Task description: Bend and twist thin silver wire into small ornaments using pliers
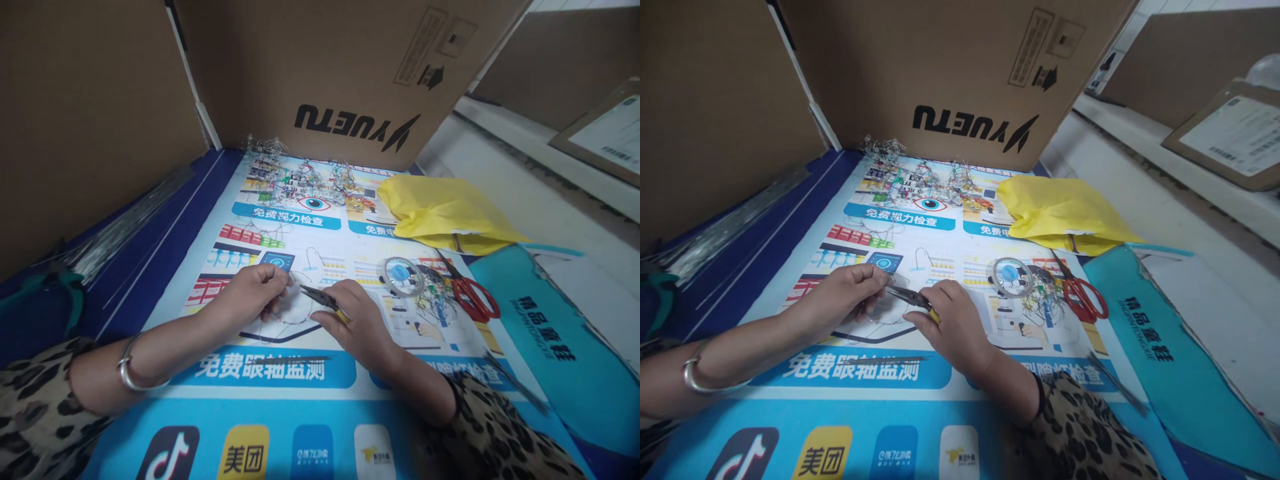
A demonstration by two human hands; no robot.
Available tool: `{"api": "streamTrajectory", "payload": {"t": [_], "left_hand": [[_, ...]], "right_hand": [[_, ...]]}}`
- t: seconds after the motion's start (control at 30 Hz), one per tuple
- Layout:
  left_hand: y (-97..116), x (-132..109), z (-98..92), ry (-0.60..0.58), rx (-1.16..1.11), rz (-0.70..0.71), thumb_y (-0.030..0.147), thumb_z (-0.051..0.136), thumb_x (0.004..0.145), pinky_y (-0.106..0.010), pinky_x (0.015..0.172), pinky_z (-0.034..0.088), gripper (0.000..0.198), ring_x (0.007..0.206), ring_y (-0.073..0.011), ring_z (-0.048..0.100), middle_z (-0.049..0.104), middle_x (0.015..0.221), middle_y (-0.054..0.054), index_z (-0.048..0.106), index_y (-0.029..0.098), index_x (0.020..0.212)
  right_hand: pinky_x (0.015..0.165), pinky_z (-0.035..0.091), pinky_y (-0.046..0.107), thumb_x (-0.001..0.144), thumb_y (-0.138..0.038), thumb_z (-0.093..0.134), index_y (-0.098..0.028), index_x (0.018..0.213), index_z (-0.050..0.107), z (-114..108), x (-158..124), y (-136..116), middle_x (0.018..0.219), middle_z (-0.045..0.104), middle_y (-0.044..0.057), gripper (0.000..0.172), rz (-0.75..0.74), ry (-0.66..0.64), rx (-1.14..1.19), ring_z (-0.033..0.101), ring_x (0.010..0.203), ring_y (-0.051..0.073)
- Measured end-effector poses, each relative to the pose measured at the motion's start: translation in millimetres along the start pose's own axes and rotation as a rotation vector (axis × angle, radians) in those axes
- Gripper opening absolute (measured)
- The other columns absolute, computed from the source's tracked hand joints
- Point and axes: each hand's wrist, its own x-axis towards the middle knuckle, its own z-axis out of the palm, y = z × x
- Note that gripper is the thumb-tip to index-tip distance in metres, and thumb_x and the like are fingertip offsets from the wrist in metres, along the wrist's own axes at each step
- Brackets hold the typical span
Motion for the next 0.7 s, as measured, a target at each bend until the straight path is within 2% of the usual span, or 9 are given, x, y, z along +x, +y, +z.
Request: {"api": "streamTrajectory", "payload": {"t": [0.53,0.7], "left_hand": [[0.6,0.0,-0.4,-0.016,0.054,-0.012,0.032,0.051,0.081,-0.017,0.037,0.032,0.021,0.039,-0.0065,0.039,0.046,0.044,0.006,0.048,0.017,0.067],[4.0,-1.4,1.4,-0.071,0.115,-0.056,0.032,0.049,0.082,-0.016,0.035,0.029,0.022,0.036,-0.0055,0.035,0.045,0.042,0.006,0.05,0.016,0.066]], "right_hand": [[0.073,0.045,0.033,0.082,-0.041,0.056,-0.018,0.094,0.059,0.3,0.9,3.4,0.086,0.06,0.008,0.027,-0.011,0.011,-0.041,0.053,0.084,0.02],[0.075,0.045,0.034,0.081,-0.042,0.057,-0.018,0.094,0.059,0.9,3.2,9.1,0.087,0.06,0.008,0.028,0.014,0.022,-0.052,0.053,0.085,0.021]]}}
